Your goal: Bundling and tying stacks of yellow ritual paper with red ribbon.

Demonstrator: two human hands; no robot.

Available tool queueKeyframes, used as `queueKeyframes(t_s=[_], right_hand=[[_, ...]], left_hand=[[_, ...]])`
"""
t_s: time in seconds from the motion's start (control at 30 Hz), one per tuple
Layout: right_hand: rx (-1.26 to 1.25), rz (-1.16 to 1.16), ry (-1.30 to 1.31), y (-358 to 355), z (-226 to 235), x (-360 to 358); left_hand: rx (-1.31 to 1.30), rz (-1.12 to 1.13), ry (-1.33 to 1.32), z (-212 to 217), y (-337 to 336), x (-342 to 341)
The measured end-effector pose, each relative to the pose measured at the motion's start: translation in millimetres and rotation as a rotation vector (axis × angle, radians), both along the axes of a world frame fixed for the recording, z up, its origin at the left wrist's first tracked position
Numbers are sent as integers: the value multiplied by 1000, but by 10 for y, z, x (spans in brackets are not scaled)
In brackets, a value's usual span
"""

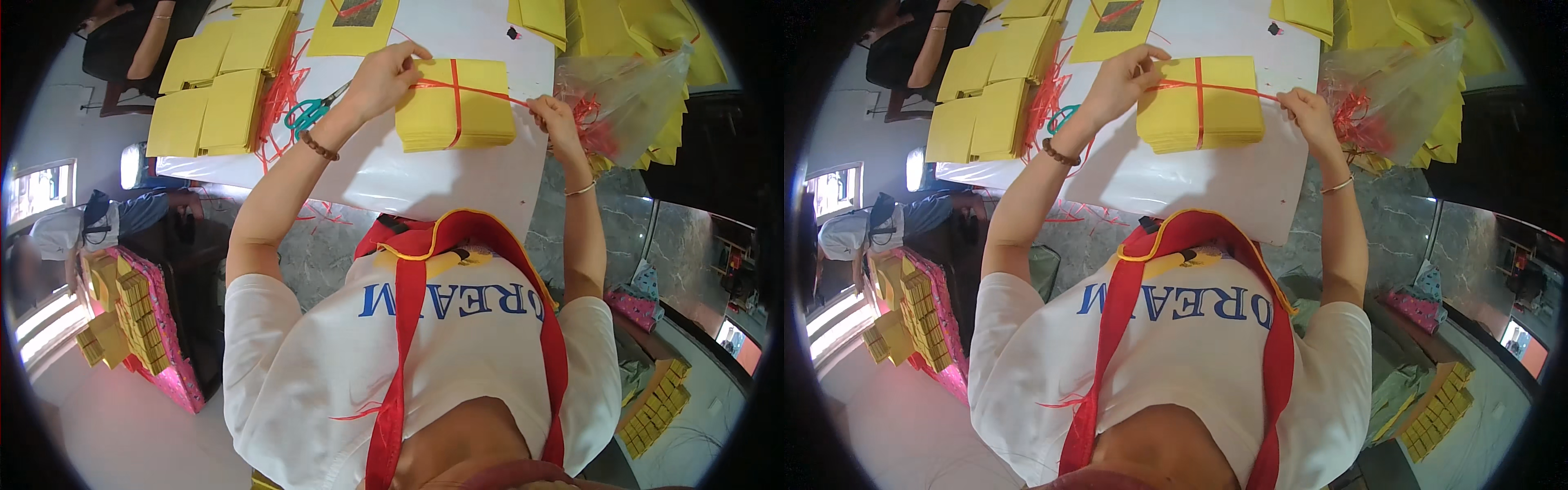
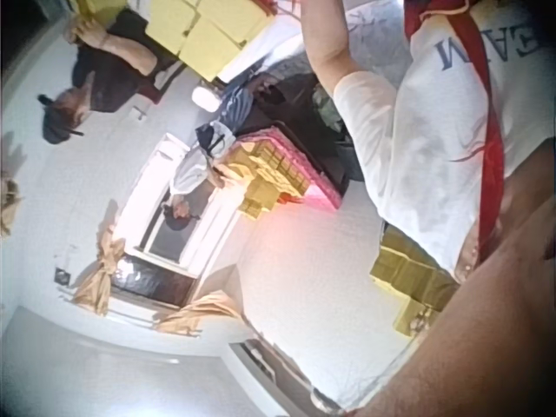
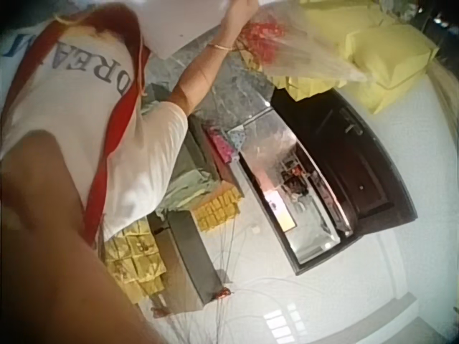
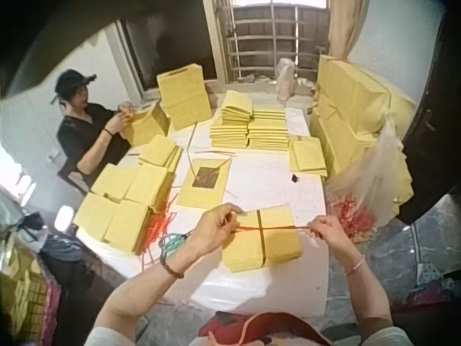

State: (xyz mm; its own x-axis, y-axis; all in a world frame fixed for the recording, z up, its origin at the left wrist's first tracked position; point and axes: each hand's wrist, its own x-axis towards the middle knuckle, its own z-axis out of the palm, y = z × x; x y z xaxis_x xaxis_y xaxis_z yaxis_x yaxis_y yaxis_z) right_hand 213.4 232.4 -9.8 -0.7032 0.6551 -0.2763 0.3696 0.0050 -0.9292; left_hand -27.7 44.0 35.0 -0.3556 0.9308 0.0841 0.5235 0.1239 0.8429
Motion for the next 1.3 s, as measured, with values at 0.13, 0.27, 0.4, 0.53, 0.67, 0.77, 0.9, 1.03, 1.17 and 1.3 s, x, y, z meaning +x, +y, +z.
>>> queueKeyframes(t_s=[0.13,0.27,0.4,0.53,0.67,0.77,0.9,1.03,1.17,1.3], right_hand=[[-82,-43,14,-63,-103,33],[-148,-81,135,-88,-129,43],[-170,-105,122,-109,-171,39],[-233,-105,163,-108,-237,14],[-799,-247,634,-213,-311,-118],[-998,-226,924,-209,-518,-254],[-1022,-194,1110,-256,-753,-268],[-1114,-109,1115,-220,-758,-245],[-1153,-157,1050,-234,-722,-265],[-1162,-187,1019,-214,-714,-245]], left_hand=[[81,-17,127,-180,-41,-52],[180,-153,492,-111,-8,-50],[114,-221,629,-50,-20,-4],[139,-238,688,3,-14,-16],[122,-229,598,57,14,-1],[96,-255,622,180,84,30],[-109,-280,667,228,288,41],[-294,-292,196,314,509,125],[-318,-292,255,350,573,126],[-447,-366,540,450,495,117]])
